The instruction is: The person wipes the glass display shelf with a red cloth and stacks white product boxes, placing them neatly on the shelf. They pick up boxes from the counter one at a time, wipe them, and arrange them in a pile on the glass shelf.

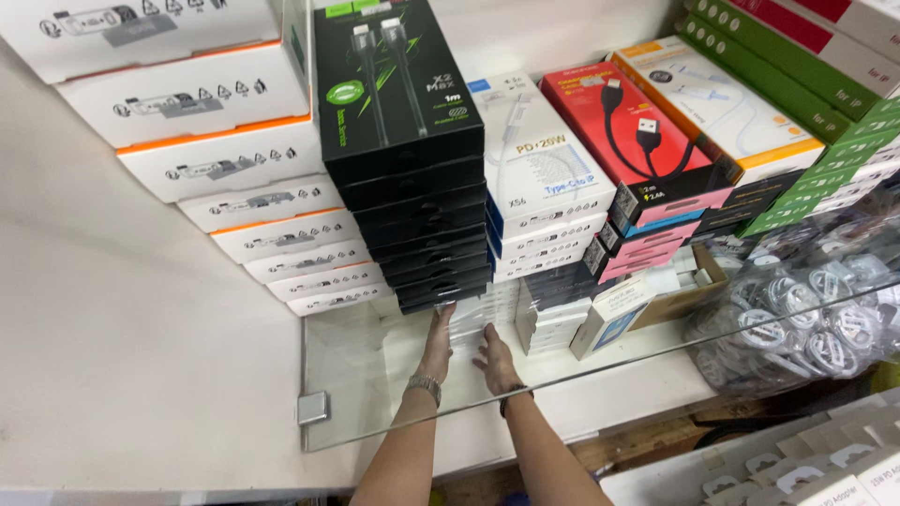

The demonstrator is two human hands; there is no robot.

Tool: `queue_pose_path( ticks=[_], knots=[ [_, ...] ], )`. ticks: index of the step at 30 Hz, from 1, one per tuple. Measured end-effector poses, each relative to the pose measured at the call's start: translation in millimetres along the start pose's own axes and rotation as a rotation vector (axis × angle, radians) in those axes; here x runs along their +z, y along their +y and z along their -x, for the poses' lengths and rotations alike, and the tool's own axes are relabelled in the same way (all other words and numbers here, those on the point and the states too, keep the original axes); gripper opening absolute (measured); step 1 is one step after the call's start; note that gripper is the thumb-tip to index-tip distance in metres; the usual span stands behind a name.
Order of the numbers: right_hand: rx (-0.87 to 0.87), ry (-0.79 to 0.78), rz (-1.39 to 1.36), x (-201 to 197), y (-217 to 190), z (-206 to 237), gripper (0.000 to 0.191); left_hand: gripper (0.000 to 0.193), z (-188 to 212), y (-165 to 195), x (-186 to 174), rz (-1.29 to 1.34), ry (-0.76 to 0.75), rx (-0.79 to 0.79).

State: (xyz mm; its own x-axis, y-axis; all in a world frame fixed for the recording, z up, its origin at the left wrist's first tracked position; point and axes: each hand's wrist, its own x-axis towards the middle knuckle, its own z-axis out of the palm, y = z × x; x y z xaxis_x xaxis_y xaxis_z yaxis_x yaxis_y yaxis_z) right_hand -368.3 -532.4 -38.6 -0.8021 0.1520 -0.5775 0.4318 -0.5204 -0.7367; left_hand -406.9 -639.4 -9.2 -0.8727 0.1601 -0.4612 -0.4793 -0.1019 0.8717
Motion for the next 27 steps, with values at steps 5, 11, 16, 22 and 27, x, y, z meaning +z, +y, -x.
queue_pose_path(
  ticks=[5, 11, 16, 22, 27],
  knots=[
    [0.003, -0.003, 0.228, -8, 12, 17, 0.09, 0.103, 15, -10, -5, -0.068, 0.089, -0.068],
    [0.1, 0.058, 0.474, -26, 34, 61, 0.086, 0.099, 73, -67, -21, -0.025, 0.104, -0.116],
    [-0.002, 0.061, 0.516, -40, 50, 95, 0.088, 0.098, 134, -115, -27, 0.201, 0.171, -0.178],
    [-0.034, -0.018, 0.439, -68, 37, 149, 0.1, 0.096, 204, -113, -19, 0.294, 0.095, -0.112],
    [0.037, -0.091, 0.153, -92, 32, 221, 0.097, 0.092, 266, -76, -14, 0.136, -0.014, -0.136]
  ],
)
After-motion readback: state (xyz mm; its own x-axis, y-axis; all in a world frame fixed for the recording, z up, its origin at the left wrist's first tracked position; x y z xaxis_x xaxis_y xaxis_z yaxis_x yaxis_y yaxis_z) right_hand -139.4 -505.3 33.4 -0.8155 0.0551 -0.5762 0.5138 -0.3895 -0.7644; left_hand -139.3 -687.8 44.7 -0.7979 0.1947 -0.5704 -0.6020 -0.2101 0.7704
